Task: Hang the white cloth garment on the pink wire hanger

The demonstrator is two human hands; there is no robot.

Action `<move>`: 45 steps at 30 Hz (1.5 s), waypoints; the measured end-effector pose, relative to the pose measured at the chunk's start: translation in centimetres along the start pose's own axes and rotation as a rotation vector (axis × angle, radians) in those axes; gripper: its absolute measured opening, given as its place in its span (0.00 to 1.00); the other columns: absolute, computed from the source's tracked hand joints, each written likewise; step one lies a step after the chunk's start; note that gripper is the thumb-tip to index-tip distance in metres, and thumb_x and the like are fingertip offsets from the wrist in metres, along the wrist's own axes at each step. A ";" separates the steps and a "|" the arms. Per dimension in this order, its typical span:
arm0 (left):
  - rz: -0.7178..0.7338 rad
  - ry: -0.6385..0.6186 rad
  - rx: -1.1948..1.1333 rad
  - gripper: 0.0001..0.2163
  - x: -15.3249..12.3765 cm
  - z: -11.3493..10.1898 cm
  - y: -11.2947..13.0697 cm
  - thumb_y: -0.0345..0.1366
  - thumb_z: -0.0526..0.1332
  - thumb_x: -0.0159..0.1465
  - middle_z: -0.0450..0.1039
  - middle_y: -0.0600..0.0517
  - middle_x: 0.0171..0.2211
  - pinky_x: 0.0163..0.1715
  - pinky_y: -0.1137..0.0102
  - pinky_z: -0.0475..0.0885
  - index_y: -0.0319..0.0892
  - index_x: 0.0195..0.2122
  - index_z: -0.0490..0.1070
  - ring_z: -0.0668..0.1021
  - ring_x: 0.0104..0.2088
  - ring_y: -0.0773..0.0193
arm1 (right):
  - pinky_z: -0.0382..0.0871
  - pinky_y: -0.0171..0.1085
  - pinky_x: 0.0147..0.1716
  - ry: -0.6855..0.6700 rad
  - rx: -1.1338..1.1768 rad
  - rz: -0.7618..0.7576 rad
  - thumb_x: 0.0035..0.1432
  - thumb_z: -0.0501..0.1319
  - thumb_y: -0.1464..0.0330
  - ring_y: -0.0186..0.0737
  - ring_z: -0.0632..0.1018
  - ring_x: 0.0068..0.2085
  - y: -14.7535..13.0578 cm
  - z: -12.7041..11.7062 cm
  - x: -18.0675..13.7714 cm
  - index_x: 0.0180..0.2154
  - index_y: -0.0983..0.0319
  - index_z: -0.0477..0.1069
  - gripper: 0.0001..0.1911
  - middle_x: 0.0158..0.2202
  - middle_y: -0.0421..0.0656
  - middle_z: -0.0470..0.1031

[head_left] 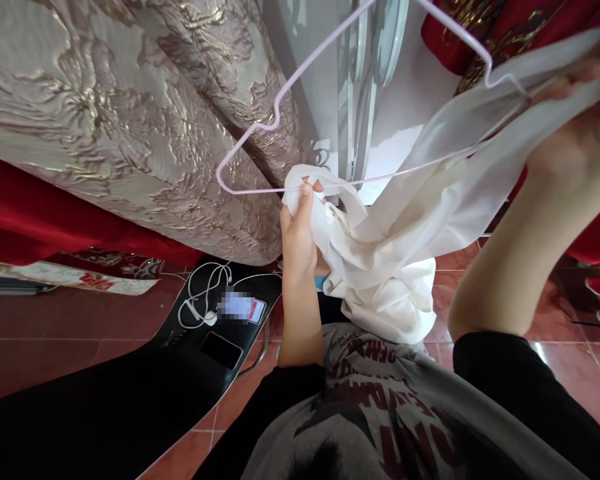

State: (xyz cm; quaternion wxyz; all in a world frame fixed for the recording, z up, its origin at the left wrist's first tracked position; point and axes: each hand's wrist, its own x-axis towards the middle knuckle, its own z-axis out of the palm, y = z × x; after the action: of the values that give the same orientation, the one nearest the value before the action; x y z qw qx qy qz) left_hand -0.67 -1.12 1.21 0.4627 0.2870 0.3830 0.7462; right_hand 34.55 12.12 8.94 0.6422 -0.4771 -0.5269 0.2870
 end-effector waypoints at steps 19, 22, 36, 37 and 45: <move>-0.077 -0.126 -0.001 0.19 0.2 -0.1 -0.3 0.56 0.73 0.61 0.75 0.47 0.50 0.51 0.61 0.81 0.47 0.42 0.77 0.72 0.63 0.48 | 0.44 0.32 0.26 0.533 0.121 -0.207 0.71 0.49 0.51 0.26 0.56 0.25 1.0 11.3 -13.0 0.61 0.55 0.62 0.24 0.45 0.46 0.68; -0.101 -0.124 -0.010 0.21 0.1 0.1 -0.6 0.57 0.75 0.59 0.75 0.47 0.51 0.50 0.61 0.81 0.47 0.42 0.76 0.72 0.64 0.47 | 0.50 0.31 0.24 0.436 0.208 -0.163 0.73 0.48 0.52 0.24 0.59 0.24 1.8 8.9 -12.4 0.60 0.53 0.63 0.22 0.38 0.42 0.63; -0.102 -0.089 -0.052 0.20 -0.3 0.3 0.0 0.54 0.76 0.58 0.77 0.46 0.49 0.47 0.66 0.81 0.45 0.41 0.78 0.77 0.59 0.50 | 0.53 0.31 0.20 0.444 0.585 -0.098 0.73 0.25 0.58 0.19 0.57 0.17 -1.7 0.6 -11.4 0.23 0.55 0.75 0.44 0.20 0.40 0.56; -0.109 -0.094 -0.054 0.20 -0.3 0.3 -0.1 0.54 0.76 0.58 0.78 0.46 0.49 0.46 0.66 0.81 0.44 0.41 0.78 0.77 0.58 0.50 | 0.52 0.31 0.20 0.453 0.558 -0.076 0.74 0.29 0.57 0.19 0.58 0.17 -1.8 1.4 -11.8 0.24 0.55 0.75 0.41 0.20 0.40 0.55; -0.118 -0.126 -0.096 0.15 -0.4 0.6 -0.5 0.46 0.76 0.58 0.78 0.48 0.48 0.43 0.70 0.80 0.44 0.40 0.80 0.80 0.53 0.56 | 0.62 0.34 0.24 0.168 0.158 -0.071 0.64 0.63 0.61 0.26 0.64 0.24 -2.9 11.6 -13.8 0.38 0.60 0.74 0.09 0.31 0.41 0.74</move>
State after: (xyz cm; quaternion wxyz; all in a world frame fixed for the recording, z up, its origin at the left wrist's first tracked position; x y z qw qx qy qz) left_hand 0.21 -1.20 1.12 0.5423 0.2877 0.3334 0.7155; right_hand 19.28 2.63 5.95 0.7296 -0.4283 -0.4635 0.2637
